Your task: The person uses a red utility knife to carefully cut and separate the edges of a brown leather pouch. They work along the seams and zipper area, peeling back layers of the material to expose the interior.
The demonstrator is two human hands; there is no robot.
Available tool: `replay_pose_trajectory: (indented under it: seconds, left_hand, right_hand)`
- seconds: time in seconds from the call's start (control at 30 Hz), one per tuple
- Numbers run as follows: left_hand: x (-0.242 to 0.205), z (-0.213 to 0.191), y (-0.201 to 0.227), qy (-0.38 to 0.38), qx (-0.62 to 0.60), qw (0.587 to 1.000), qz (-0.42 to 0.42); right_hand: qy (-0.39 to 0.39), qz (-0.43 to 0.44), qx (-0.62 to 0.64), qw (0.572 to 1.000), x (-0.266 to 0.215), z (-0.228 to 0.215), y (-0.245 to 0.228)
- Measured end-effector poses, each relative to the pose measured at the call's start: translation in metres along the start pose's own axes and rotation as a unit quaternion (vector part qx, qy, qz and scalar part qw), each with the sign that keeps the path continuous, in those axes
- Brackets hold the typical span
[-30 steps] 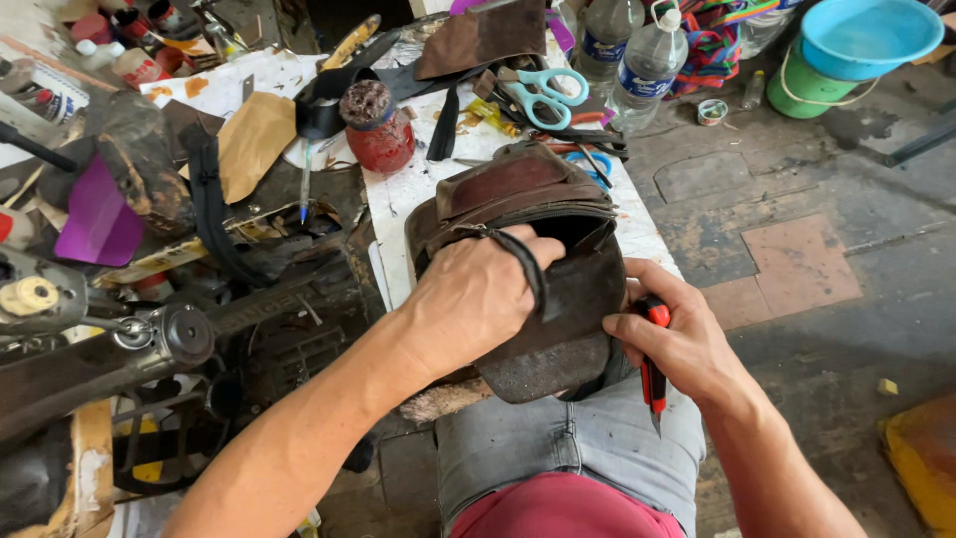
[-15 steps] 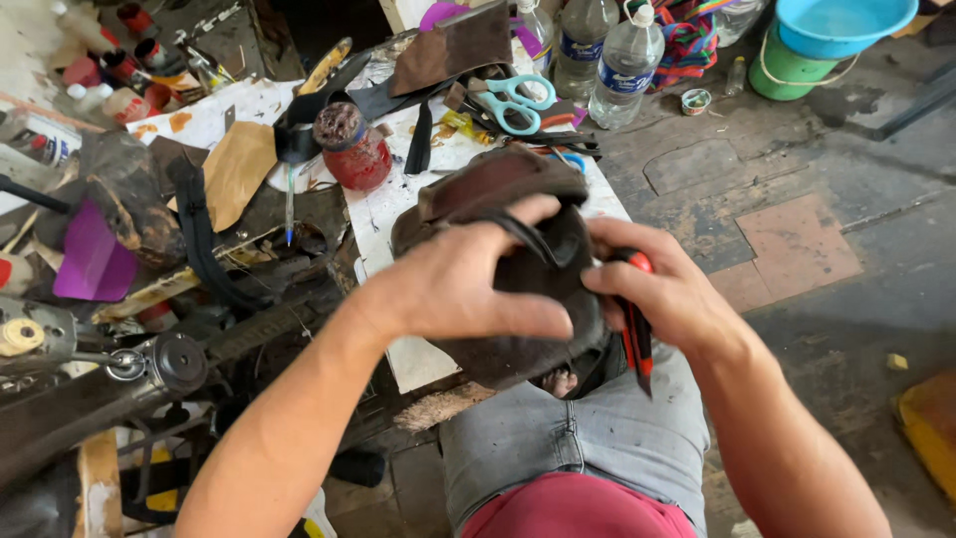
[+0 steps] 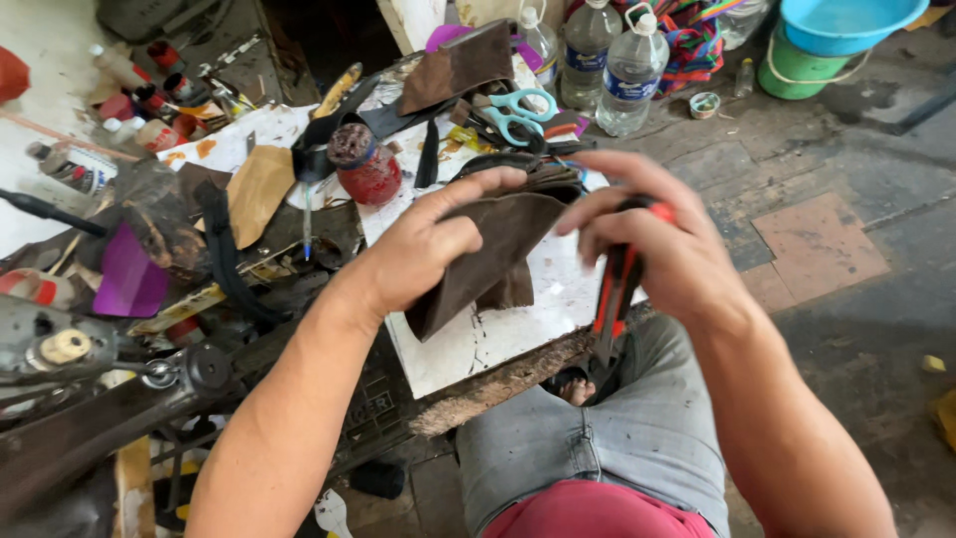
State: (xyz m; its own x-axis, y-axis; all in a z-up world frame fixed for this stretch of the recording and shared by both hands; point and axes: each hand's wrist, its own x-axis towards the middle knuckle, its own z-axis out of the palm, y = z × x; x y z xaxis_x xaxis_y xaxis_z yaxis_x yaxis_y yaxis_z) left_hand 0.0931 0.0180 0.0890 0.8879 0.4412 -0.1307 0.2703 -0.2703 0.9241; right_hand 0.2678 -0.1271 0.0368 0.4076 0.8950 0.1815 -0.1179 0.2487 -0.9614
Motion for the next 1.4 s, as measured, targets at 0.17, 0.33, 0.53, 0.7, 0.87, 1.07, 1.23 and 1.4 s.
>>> replay_pose_trajectory:
  seconds: [0.17,0.33,0.53,0.7,0.87,1.07,1.23,1.4]
  left_hand:
    - [-0.002,-0.025,-0.017,0.012,-0.138,0.989,-0.049]
    - [-0.002,-0.043,-0.027,0.032,-0.212,0.976,-0.033]
    - [-0.019,-0.067,-0.015,0.131,-0.223,0.966,-0.021]
    - [-0.055,-0.073,0.036,0.186,-0.358,0.915,-0.011]
    - [-0.065,-0.035,0.023,0.036,-0.372,0.925,0.071]
    - [-0.041,-0.007,-0.053,-0.065,-0.307,0.949,-0.033]
    - [-0.026,-0.003,-0.088,-0.029,-0.336,0.934,-0.116]
    - [-0.025,0.012,-0.082,-0.036,-0.557,0.813,-0.167]
  right_hand:
    - [0.124,0.050,-0.128,0.983,-0.016,-0.021,-0.005]
    - [0.218,0.021,-0.024,0.975,-0.031,-0.058,0.024]
    - [0.312,0.050,0.160,0.935,-0.040,-0.086,0.067]
    - [0.358,0.190,0.331,0.852,-0.055,-0.105,0.112]
    - [0.394,0.164,0.425,0.798,-0.060,-0.112,0.103]
    - [0.313,0.138,0.457,0.821,-0.076,-0.098,0.062]
    - [0.227,0.103,0.374,0.893,-0.086,-0.045,0.055]
    - [0.153,0.038,0.277,0.948,-0.080,0.015,0.054]
